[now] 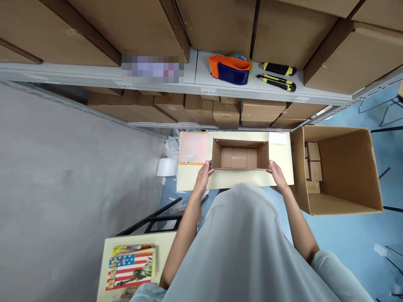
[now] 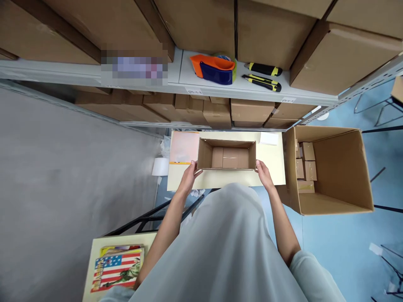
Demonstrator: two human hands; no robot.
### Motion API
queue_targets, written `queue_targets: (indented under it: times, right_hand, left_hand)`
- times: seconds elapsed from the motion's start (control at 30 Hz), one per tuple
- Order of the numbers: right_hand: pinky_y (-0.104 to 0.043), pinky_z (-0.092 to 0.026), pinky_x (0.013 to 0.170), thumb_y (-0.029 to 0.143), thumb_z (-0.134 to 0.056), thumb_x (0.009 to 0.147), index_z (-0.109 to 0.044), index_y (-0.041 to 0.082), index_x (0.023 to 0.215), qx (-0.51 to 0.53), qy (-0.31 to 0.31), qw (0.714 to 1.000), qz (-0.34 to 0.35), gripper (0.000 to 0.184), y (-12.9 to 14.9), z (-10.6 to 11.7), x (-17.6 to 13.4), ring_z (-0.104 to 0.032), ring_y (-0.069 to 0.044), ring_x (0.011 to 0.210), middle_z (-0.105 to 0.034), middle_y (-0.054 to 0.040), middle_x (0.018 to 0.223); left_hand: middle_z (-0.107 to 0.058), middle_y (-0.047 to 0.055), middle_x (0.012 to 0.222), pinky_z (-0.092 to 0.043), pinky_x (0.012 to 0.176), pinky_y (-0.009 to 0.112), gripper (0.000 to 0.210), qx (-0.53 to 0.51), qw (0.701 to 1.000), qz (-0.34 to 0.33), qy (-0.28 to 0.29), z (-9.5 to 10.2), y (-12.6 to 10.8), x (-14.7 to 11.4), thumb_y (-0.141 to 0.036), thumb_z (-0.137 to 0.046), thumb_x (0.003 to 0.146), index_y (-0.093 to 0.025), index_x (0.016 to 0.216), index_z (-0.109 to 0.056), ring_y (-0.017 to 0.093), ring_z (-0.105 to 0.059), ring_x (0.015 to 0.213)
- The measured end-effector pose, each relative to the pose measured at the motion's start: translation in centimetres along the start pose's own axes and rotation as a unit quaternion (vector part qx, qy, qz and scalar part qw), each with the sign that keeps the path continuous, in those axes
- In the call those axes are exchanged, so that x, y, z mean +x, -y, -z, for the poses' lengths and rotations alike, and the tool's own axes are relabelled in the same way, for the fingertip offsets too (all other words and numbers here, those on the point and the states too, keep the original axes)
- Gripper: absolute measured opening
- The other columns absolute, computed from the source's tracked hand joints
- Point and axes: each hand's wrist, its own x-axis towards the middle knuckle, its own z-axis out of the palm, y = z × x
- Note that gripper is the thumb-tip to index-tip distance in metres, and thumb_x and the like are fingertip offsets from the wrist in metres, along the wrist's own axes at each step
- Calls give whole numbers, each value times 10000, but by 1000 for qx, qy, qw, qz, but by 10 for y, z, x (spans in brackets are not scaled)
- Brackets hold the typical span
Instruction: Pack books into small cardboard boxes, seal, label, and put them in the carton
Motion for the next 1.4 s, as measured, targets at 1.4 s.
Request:
queue_targets:
  times: [1.4]
  right_hand:
    - [-568, -532, 1181, 576, -586, 1062, -649, 264, 1464, -193, -73, 937, 283, 513, 159, -125, -60, -633, -326, 1364, -663, -148, 1460]
  left_hand:
    - [-779, 142, 1311, -577, 1097, 461, 542, -41, 989, -18, -139, 167, -14, 53, -502, -787, 878, -182, 1310, -718, 272, -762, 1160]
